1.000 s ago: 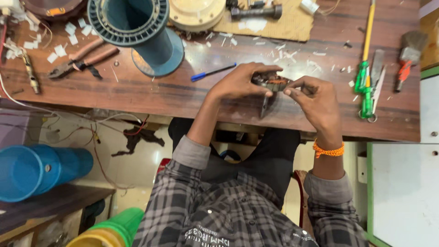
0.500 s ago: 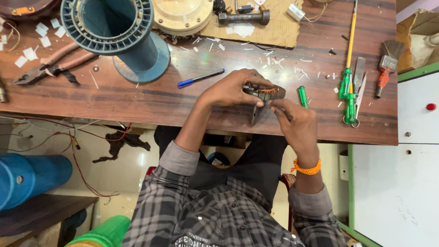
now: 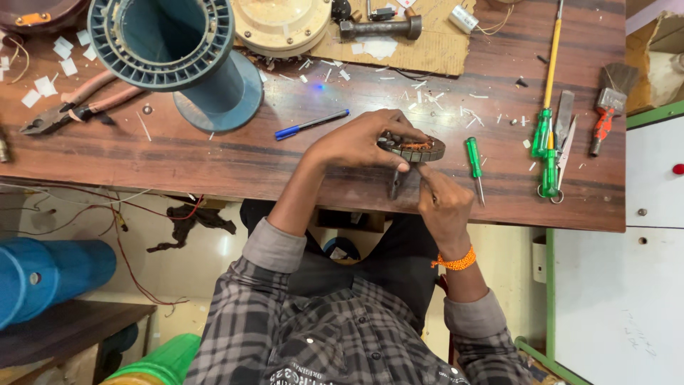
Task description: The person sits at a workbench repairing an electric motor armature. They use a screwdriver on the motor part, then hold and turn the rotor by hand, fitting and pressing components onto it and working around its edges throughout the clip.
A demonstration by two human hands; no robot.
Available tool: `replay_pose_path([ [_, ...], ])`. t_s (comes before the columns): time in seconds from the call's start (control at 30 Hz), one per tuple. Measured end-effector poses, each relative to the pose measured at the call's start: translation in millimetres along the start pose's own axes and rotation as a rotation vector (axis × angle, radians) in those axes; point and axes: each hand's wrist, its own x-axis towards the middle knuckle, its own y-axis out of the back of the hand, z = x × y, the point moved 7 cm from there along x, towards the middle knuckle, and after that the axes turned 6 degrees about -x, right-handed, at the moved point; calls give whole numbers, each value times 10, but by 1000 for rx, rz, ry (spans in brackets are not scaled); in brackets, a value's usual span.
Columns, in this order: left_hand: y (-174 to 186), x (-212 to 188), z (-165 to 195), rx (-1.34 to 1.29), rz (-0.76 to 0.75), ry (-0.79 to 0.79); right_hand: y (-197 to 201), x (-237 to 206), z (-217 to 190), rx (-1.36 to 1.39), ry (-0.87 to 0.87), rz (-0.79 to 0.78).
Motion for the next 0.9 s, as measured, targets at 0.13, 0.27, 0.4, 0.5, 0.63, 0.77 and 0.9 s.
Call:
replay_pose_path([
  [0.13, -18, -27, -13, -6, -27, -6, -37, -42, 2, 12, -12, -1],
  [0.27, -8, -32, 1, -44, -21, -41, -50, -91, -23, 53, -9, 19],
  [0.4, -33, -75, 17, -43, -7, -50, -116, -211, 24, -5, -26, 28],
  [0.5, -49, -159, 11, -3, 86, -17, -206, -337, 94, 16, -15, 41],
  [0.63, -128, -233, 0, -95, 129, 85, -281, -463, 168, 38, -4, 46],
  [0.77, -114, -204, 69, -178, 103, 145, -328, -447, 162, 56, 7, 77],
  [0.9, -76, -148, 131, -167, 47, 98, -321, -433, 170, 41, 40, 111],
])
